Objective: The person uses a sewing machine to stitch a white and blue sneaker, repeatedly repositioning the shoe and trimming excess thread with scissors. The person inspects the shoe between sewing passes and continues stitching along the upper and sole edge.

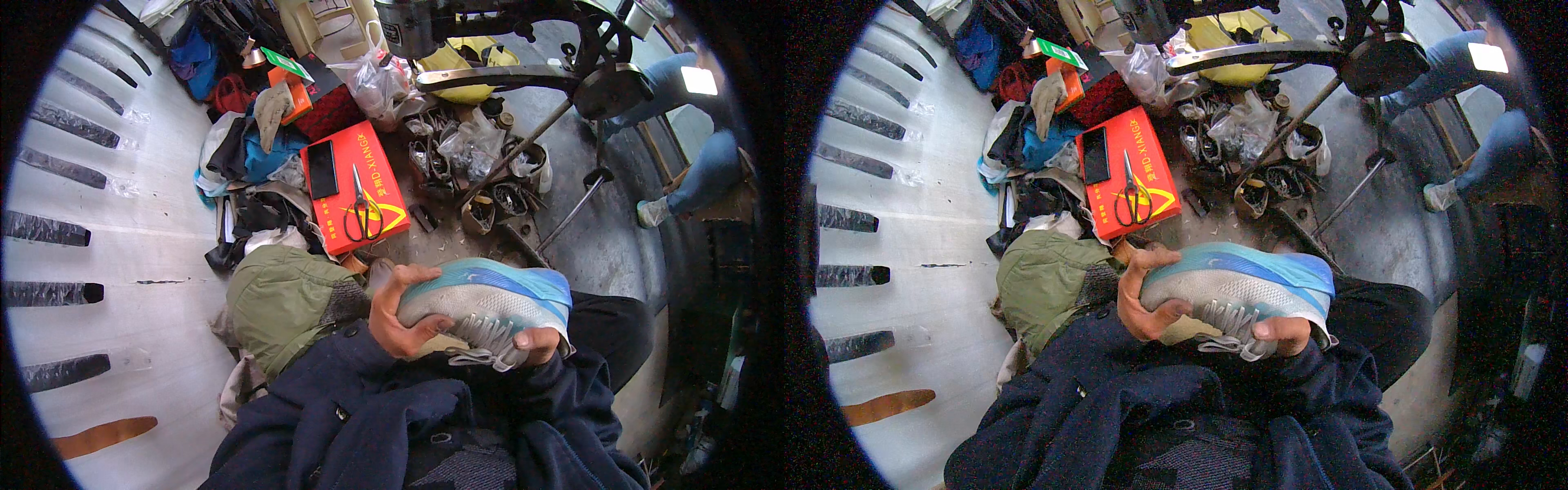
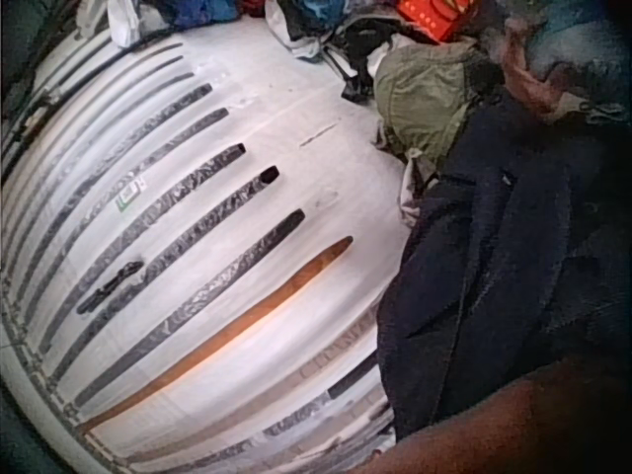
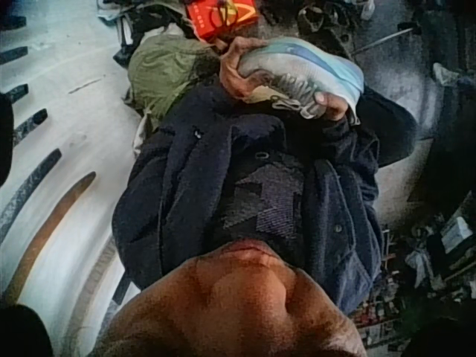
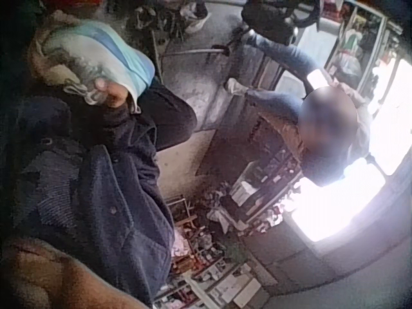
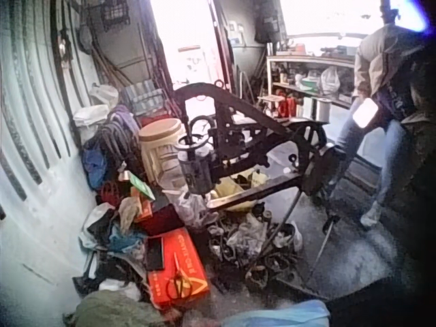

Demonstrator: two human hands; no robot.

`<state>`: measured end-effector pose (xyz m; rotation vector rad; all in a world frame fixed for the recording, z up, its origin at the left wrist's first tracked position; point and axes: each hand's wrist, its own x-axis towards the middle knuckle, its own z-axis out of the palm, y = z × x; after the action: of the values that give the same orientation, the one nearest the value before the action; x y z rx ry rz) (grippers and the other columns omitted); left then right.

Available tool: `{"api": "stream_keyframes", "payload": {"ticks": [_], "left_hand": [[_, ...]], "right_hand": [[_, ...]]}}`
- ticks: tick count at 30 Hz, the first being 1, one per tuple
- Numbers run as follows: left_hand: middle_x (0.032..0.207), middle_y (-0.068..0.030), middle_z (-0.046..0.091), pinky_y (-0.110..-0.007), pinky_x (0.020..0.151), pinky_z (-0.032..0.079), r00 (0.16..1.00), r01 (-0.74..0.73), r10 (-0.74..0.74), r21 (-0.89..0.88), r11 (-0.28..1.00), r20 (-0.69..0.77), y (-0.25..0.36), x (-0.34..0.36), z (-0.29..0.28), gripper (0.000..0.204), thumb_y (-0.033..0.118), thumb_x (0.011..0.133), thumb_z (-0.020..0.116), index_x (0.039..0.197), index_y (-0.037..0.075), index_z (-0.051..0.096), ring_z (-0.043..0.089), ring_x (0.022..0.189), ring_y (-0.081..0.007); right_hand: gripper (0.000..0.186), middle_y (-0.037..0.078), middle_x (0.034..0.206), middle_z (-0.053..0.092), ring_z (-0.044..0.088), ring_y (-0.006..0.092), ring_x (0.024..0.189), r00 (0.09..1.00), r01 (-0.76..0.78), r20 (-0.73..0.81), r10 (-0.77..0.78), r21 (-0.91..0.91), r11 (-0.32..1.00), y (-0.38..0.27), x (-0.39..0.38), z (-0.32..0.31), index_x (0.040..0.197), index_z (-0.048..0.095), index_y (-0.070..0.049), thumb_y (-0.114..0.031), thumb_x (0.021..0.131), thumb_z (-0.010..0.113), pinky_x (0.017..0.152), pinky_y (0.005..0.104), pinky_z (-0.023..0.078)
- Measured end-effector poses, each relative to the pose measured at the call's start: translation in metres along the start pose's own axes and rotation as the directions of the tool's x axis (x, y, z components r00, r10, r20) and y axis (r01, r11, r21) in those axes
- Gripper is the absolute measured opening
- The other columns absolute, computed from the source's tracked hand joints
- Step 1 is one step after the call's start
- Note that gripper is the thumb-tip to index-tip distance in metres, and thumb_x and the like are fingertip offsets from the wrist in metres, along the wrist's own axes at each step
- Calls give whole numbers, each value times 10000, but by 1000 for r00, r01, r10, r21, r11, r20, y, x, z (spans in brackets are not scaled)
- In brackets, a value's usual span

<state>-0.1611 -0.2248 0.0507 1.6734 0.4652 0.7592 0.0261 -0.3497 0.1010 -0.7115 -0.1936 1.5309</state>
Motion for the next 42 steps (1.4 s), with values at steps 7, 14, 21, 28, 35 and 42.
{"api": "stream_keyframes", "payload": {"ticks": [7,14,21,28,35,42], "left_hand": [[1174,-161,627,-343,944,504,1000,18,-18,-36,999,5,0,1,2,643,208,808,883,1312,10,536,629,1086,-228],[1176,-166,641,-348,949,508,999,-5,2,68,998,36,2,5,-1,647,244,815,881,1310,14,534,637,1093,-232],[1188,-163,639,-348,963,501,999,31,-33,38,999,39,5,6,0,635,239,814,880,1304,19,540,634,1106,-234],[1158,-151,630,-349,951,503,998,52,-52,6,999,29,6,7,0,640,242,809,883,1304,20,544,632,1079,-233],[1164,-149,629,-346,948,505,999,22,-23,51,998,29,5,7,-1,618,214,814,876,1300,27,543,632,1090,-229],[1169,-142,629,-347,942,510,996,81,-81,-9,997,36,3,6,0,598,172,815,868,1299,40,543,632,1088,-221]], "right_hand": [[1003,283,1341,600,624,425,1201,997,42,-66,-49,-95,995,1,-3,-4,1430,437,108,-255,545,739,1068,501,495],[963,272,1329,612,632,416,1190,979,47,-190,-74,-142,989,2,-5,-4,1419,459,103,-234,552,704,1060,493,504],[958,271,1330,614,635,419,1188,976,34,-208,-60,-127,991,2,-7,-4,1422,463,96,-228,550,693,1066,488,502],[999,279,1347,603,633,417,1195,982,45,-174,-75,-169,985,0,-4,-1,1439,454,86,-238,523,693,1071,480,499],[1008,276,1350,603,632,416,1198,992,9,-122,-25,-127,992,-5,-4,9,1443,453,84,-238,518,691,1073,476,496],[966,246,1349,617,634,402,1198,983,37,-172,-63,-147,988,1,-7,0,1436,470,72,-204,537,693,1066,496,502]]}}
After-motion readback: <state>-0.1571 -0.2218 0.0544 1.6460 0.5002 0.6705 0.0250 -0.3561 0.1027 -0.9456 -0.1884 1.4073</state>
